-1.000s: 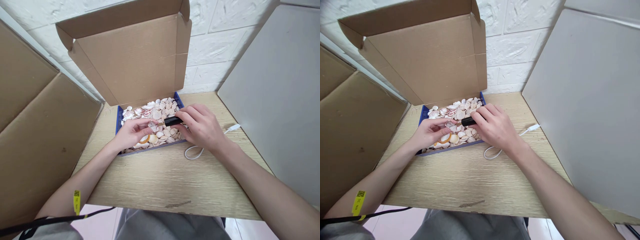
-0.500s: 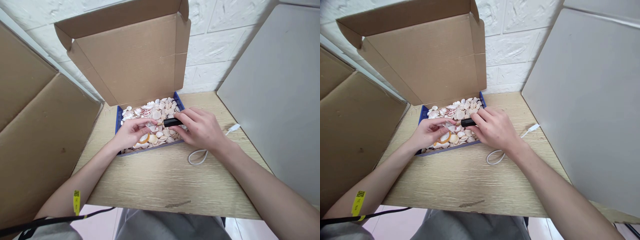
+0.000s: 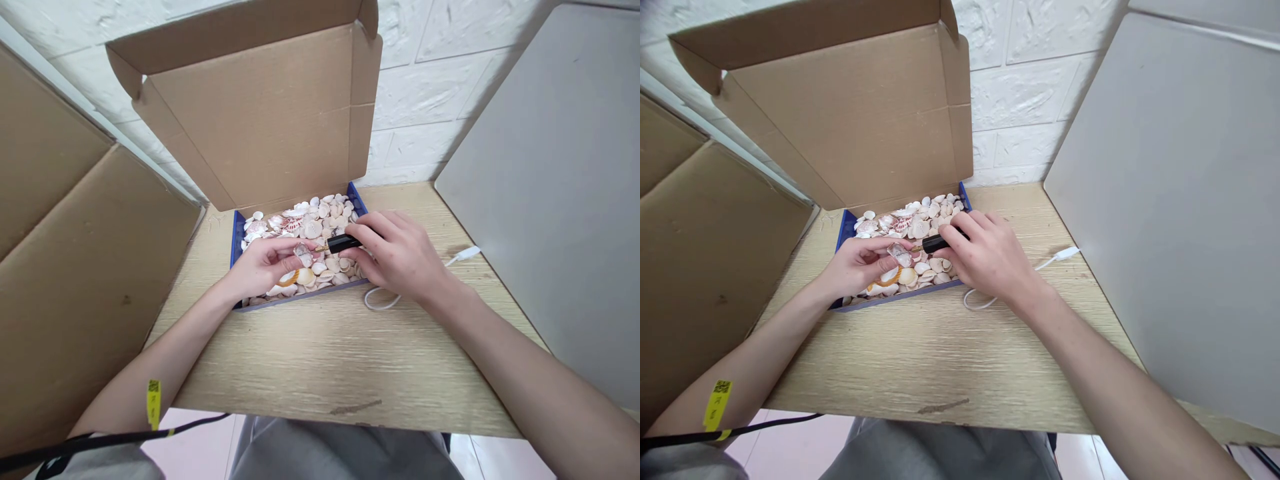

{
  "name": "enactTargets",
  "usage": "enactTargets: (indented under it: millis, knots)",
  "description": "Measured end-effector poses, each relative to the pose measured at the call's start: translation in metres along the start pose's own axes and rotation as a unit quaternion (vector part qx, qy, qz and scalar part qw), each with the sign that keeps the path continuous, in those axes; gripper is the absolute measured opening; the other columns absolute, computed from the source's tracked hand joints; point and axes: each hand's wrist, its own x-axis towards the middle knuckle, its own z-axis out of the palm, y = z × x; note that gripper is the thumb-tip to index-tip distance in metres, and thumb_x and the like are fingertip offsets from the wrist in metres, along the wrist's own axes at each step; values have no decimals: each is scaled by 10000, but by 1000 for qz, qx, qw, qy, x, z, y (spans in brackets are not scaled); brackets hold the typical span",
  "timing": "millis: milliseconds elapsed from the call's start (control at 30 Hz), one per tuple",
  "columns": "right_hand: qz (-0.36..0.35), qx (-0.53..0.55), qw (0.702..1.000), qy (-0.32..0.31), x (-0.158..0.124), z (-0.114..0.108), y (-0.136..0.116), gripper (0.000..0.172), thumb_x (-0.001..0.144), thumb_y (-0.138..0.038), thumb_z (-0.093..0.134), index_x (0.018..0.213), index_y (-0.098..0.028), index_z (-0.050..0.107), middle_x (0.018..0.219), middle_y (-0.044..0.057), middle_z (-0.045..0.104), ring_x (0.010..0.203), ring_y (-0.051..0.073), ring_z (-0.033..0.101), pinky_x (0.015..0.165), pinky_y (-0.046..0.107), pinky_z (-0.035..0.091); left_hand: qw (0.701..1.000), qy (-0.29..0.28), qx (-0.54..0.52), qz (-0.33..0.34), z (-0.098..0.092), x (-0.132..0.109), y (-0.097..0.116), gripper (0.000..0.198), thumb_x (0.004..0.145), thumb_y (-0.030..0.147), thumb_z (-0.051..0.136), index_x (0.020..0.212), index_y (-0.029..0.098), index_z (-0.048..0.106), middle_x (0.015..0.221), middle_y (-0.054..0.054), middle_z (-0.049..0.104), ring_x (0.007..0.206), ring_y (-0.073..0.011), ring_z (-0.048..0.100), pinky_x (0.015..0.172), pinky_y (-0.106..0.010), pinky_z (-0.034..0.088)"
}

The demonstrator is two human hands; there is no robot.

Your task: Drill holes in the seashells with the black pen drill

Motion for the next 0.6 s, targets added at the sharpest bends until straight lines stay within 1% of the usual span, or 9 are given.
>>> enactTargets:
  millis: [100,200,267,300,367,467,533,600]
  knots:
    - [38,27,998,-37,-2,2,0,296,920,-400,429,956,-154,590,895,70,626,774,177,547,645,298,365,1000,11,-3,-2,0,0,2,211,822,223,585,989,125,669,489,55,477,375,-32,241,346,-166,188]
    - [44,28,997,-59,-2,1,-1,366,912,-480,417,998,-170,589,896,54,623,764,171,553,615,290,353,999,33,-7,7,-1,0,4,192,815,221,593,959,126,677,523,45,517,381,-34,286,353,-170,220]
    - [29,21,997,-68,-2,-1,-1,410,899,-518,422,1050,-169,574,898,50,619,772,174,556,610,288,353,999,43,-11,17,-1,0,5,186,808,228,604,941,128,688,562,26,571,416,-50,382,384,-173,289]
    - [21,13,997,-69,-1,-2,-1,399,901,-504,428,1062,-167,567,892,47,619,775,174,555,609,287,352,999,45,-14,19,-1,0,6,187,804,233,610,937,130,692,575,17,592,448,-63,437,409,-177,327]
    - [5,-6,998,-58,0,-3,0,319,917,-424,437,1043,-161,567,868,41,621,770,165,552,607,282,350,999,45,-24,14,0,0,8,199,800,242,619,946,132,697,580,7,615,525,-94,526,462,-188,391]
    - [-32,-36,999,-14,1,-6,1,191,912,-297,465,990,-156,567,843,37,640,744,157,538,621,282,355,999,34,-43,-4,0,0,7,249,785,285,647,968,126,701,614,-18,655,649,-138,615,545,-207,462]
    - [-56,-59,997,17,1,-8,1,130,892,-222,483,978,-163,562,854,33,657,740,157,532,635,286,361,998,14,-57,-24,0,0,5,328,768,331,670,1014,116,694,719,-59,708,717,-163,647,589,-226,492]
    - [-69,-77,994,36,2,-10,1,126,880,-164,474,970,-187,560,890,22,668,769,158,539,649,291,367,997,-12,-63,-41,-1,0,0,409,761,367,677,1081,112,674,835,-102,735,723,-171,657,585,-235,499]
